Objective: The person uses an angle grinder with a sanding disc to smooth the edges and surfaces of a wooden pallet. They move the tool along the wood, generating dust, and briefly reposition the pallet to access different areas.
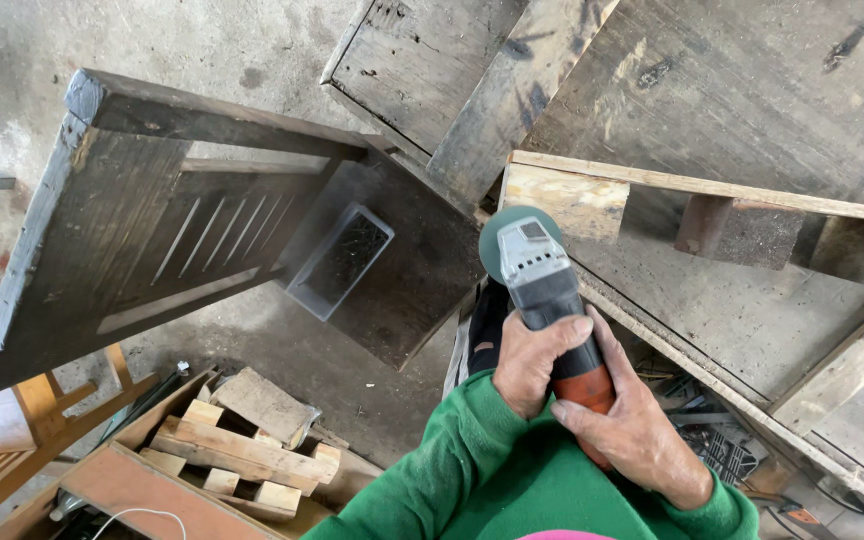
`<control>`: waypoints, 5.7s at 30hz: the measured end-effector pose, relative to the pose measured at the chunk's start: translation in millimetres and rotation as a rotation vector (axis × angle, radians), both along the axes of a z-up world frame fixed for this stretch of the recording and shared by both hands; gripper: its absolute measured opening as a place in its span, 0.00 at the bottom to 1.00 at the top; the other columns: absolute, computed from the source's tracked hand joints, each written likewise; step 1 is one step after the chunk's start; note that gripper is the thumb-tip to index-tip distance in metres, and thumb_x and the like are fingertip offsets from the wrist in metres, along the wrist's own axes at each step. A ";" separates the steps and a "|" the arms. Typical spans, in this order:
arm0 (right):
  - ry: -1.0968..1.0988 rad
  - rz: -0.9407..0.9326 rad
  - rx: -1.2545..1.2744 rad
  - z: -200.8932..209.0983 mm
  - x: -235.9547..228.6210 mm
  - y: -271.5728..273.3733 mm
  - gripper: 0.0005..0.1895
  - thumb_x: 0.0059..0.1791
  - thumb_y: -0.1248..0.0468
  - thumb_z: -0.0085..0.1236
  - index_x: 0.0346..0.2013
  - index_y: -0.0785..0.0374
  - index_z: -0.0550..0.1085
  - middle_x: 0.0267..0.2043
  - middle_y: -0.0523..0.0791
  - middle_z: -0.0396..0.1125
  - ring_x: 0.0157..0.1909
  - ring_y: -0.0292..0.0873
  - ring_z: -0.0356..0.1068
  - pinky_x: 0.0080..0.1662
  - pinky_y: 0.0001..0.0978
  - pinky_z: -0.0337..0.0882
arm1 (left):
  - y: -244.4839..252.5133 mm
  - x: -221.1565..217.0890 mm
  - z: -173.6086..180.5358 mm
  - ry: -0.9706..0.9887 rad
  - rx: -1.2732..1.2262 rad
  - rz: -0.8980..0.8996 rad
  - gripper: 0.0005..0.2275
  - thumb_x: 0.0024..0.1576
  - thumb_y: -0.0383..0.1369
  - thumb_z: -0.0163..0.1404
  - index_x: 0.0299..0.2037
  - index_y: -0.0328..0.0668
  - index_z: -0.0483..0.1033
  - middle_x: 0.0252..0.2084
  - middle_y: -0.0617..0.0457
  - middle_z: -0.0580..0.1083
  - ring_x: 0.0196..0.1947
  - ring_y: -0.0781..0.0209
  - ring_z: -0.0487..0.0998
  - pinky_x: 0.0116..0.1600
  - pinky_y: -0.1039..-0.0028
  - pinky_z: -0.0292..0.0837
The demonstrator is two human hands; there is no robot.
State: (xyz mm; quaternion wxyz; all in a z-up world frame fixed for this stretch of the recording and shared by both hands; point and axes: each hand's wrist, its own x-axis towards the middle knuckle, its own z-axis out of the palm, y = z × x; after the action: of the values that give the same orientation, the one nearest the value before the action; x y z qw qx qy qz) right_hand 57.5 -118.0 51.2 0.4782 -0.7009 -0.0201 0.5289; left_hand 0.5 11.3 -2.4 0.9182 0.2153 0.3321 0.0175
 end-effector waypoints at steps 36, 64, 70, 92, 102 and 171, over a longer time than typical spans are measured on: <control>0.093 0.093 0.028 -0.4 5.3 -8.1 0.57 0.42 0.64 0.65 0.78 0.51 0.41 0.63 0.51 0.65 0.58 0.42 0.69 0.57 0.38 0.70 | -13.3 -10.0 -0.7 0.060 0.023 0.076 0.17 0.54 0.34 0.60 0.49 0.31 0.74 0.42 0.50 0.75 0.40 0.63 0.77 0.47 0.71 0.76; -0.035 -0.032 -0.079 -12.1 -1.5 -81.4 0.60 0.40 0.63 0.67 0.78 0.54 0.41 0.65 0.52 0.62 0.61 0.44 0.68 0.57 0.40 0.70 | -77.0 7.5 -14.4 -0.018 -0.008 -0.048 0.12 0.55 0.31 0.61 0.45 0.36 0.76 0.40 0.55 0.75 0.39 0.66 0.76 0.47 0.72 0.75; -0.043 -0.063 -0.070 -11.6 -2.7 -87.8 0.60 0.40 0.62 0.68 0.79 0.53 0.41 0.66 0.53 0.61 0.61 0.44 0.68 0.57 0.41 0.71 | -83.0 10.1 -15.1 -0.043 -0.008 -0.073 0.12 0.55 0.31 0.61 0.45 0.35 0.75 0.40 0.55 0.75 0.39 0.66 0.76 0.47 0.72 0.75; 0.002 -0.135 -0.057 1.8 -5.7 -30.5 0.59 0.40 0.65 0.66 0.79 0.55 0.42 0.63 0.51 0.64 0.58 0.42 0.68 0.56 0.38 0.69 | -26.2 13.8 -0.9 0.011 -0.039 -0.090 0.12 0.55 0.30 0.59 0.46 0.35 0.76 0.40 0.54 0.76 0.39 0.66 0.76 0.47 0.72 0.75; 0.109 -0.082 -0.044 -5.1 -2.7 -12.0 0.61 0.40 0.63 0.67 0.81 0.51 0.40 0.63 0.51 0.63 0.61 0.43 0.68 0.59 0.40 0.69 | -4.1 8.4 3.0 0.071 -0.027 -0.071 0.12 0.54 0.31 0.59 0.44 0.35 0.75 0.39 0.53 0.75 0.38 0.65 0.77 0.46 0.71 0.76; -0.068 -0.074 -0.166 -1.9 12.7 -11.3 0.59 0.41 0.61 0.66 0.78 0.55 0.41 0.62 0.53 0.65 0.58 0.43 0.70 0.54 0.38 0.73 | 1.8 35.7 -5.8 -0.017 -0.085 -0.127 0.12 0.56 0.30 0.60 0.46 0.34 0.75 0.40 0.53 0.75 0.39 0.65 0.77 0.47 0.71 0.76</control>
State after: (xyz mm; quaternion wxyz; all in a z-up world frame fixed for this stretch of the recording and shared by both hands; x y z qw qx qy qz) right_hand 70.2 -129.3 49.3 0.4368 -0.7559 0.0334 0.4865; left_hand 36.2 13.0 -8.1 0.9286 0.1967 0.3103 -0.0527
